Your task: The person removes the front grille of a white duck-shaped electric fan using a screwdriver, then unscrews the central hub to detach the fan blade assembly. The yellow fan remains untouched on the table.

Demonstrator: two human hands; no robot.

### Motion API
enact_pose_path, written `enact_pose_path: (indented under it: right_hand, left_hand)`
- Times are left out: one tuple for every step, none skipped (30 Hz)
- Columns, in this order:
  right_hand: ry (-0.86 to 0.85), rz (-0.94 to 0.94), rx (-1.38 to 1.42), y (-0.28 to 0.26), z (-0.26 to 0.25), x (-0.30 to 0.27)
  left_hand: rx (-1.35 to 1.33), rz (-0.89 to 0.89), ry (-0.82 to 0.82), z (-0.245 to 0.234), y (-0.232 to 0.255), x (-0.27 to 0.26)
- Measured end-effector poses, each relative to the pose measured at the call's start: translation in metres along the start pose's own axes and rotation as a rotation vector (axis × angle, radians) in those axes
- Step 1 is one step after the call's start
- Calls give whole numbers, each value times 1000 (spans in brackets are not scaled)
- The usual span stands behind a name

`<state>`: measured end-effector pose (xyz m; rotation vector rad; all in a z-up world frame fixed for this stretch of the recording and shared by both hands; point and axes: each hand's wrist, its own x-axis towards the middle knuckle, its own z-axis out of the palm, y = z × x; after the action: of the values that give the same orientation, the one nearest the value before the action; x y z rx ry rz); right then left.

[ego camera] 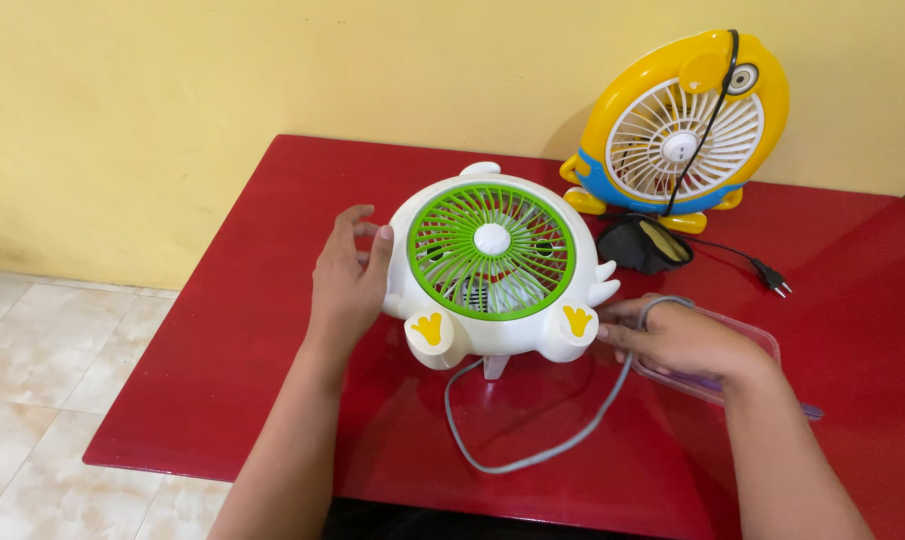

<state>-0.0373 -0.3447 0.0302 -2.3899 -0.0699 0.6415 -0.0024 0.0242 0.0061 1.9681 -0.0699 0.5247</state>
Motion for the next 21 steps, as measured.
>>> enact_pose_path:
  right_hand:
    - [45, 16, 159, 3, 1, -3]
    - [94, 27, 319, 6, 3, -3]
    - [143, 38, 479, 9, 5, -2]
    - [122, -66, 576, 13, 8, -1]
    - [101, -172, 671, 17, 11, 3]
    - [71, -274, 769, 22, 14, 5]
    - [109, -290, 773, 26, 17, 9]
    - [147, -307, 781, 27, 21, 17]
    - [185, -325, 788, 29, 24, 25]
    - [244, -316, 841, 32, 27, 30]
    - [304, -306, 893, 34, 29, 36]
    - [364, -296, 941, 37, 31, 40]
    - [364, -290, 974, 41, 32, 42]
    - [365, -292, 1005, 43, 32, 46]
    - [366, -293, 1036, 44, 31, 50]
    - [348, -213, 1040, 45, 28, 55]
    - [330, -133, 1044, 46, 24, 60]
    - [310, -52, 1047, 45, 20, 65]
    - [303, -91, 899, 44, 14, 70]
    - [296, -130, 748, 43, 5, 74]
    - [289, -168, 598, 41, -4, 80]
  left_hand:
    - [-57, 74, 19, -1, 2, -4]
    - [-51, 86, 18, -1, 4, -6]
    - [-45, 98, 17, -1, 5, -8]
    - [-42, 111, 13, 1, 7, -10]
    - [-22, 197, 27, 3, 8, -9]
    - [2, 274, 39, 3, 7, -10]
    - [27, 351, 49, 3, 7, -11]
    - [63, 360, 57, 4, 6, -12]
    - [100, 369, 64, 3, 5, -12]
    - [136, 376, 69, 4, 3, -12]
    - [60, 312, 29, 4, 2, -11]
    - [-17, 245, -7, 5, 1, -9]
    - [-94, 178, -43, 6, 0, -9]
    - [-110, 162, -74, 8, 0, -9]
    - [-126, 146, -105, 10, 0, -9]
    - [-143, 131, -130, 11, 0, -9]
    - [-204, 103, -152, 12, -1, -9]
    - [-264, 73, -175, 12, -1, -8]
    - [-325, 44, -198, 12, -2, -8]
    - [-324, 43, -197, 12, -2, -7]
    - [-324, 42, -195, 11, -3, -6]
